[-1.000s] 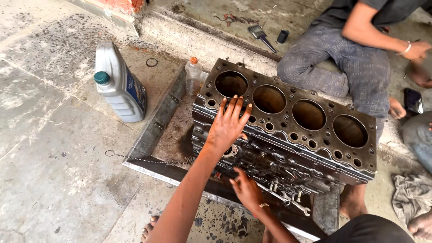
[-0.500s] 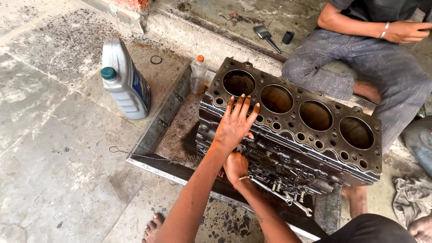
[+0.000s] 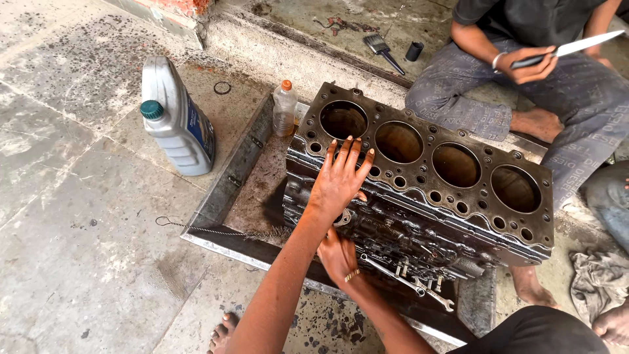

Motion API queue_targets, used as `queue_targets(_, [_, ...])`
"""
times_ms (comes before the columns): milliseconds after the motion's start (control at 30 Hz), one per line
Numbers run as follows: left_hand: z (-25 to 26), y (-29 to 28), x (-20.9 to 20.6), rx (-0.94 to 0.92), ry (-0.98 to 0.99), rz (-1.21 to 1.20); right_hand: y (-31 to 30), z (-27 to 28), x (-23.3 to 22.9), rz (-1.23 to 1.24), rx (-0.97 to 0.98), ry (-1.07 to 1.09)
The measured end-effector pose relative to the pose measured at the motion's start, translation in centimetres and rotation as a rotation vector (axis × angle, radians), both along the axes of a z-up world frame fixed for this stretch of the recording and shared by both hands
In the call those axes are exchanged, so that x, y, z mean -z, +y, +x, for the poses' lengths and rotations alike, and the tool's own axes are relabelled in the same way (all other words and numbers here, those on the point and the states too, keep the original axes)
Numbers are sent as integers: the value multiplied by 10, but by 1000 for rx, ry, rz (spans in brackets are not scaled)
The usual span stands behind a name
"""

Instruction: The person uses a wrench to tighten or loosen bolts on an engine block while another person assists by hand.

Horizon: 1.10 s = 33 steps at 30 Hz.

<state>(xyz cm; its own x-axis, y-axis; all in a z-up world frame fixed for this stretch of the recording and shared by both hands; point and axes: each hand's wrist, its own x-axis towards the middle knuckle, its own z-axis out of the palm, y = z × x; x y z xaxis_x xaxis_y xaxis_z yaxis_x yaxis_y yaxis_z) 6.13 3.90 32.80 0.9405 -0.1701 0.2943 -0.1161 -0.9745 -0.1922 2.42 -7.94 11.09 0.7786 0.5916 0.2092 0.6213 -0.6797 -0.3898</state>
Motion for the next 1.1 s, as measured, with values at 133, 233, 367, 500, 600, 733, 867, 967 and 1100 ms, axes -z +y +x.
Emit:
queue_targets(133, [2, 1, 4, -9, -35, 45, -13, -23, -36, 15, -129, -217])
queue_targets(233, [5, 0, 6, 5, 35, -45, -11, -19, -62, -69, -110, -141])
queue_targets(367, [5, 1, 9, -5, -25, 52, -6, -12, -82, -164, -42, 25])
queue_targets(500, [3, -1, 13, -20, -88, 60, -4, 15, -55, -294, -114, 97])
queue_targets(600, [4, 0, 11, -4, -72, 1, -1, 35, -29, -366, -144, 101])
queue_targets(733, [4, 1, 14, -11, -144, 63, 9, 48, -8, -290, -129, 93])
queue_targets(867, [5, 1, 14, 16, -101, -22, 6, 43, -29, -347, -171, 73])
queue_targets(967, [6, 1, 12, 30, -104, -18, 0, 33, -46, -344, -206, 179])
queue_targets(1100, [4, 1, 9, 7, -89, 18, 10, 39, -32, -452, -141, 230])
